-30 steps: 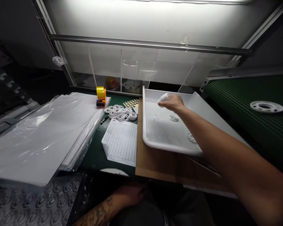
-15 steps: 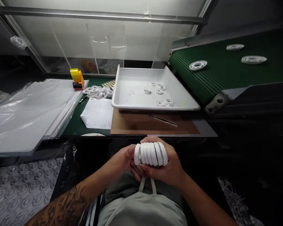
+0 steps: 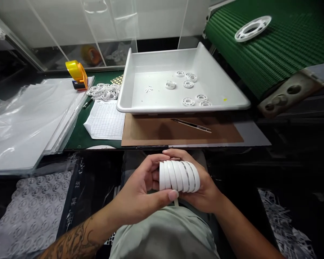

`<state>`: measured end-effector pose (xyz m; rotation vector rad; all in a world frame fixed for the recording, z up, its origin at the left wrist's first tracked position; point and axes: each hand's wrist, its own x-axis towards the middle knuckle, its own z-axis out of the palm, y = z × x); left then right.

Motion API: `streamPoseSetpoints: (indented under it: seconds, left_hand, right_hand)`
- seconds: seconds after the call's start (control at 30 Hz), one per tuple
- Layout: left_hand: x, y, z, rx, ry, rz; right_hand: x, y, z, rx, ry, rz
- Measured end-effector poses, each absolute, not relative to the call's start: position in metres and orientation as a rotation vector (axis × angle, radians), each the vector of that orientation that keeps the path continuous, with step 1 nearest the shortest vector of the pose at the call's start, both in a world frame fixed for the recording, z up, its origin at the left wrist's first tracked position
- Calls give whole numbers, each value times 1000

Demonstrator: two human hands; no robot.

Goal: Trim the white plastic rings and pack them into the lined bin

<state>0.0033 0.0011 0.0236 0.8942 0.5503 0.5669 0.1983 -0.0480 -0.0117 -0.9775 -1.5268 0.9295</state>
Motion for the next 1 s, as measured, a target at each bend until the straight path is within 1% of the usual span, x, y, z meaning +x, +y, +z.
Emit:
streamPoseSetpoints:
  seconds: [0.17, 0.5, 0.83, 1.0]
  left_hand:
    - [4, 5, 21, 894, 621, 550]
    - [6, 6, 25, 844, 602, 572]
    - [8, 9, 27, 705, 563, 566]
    - [8, 9, 23, 776, 560, 561]
  right_hand:
    - [201, -50, -11, -996, -1503, 1065]
    - [198, -50, -9, -1034, -1323, 1245]
    - [192, -47, 4, -965, -1207, 1340]
    - [193, -46, 3, -994, -1243, 1281]
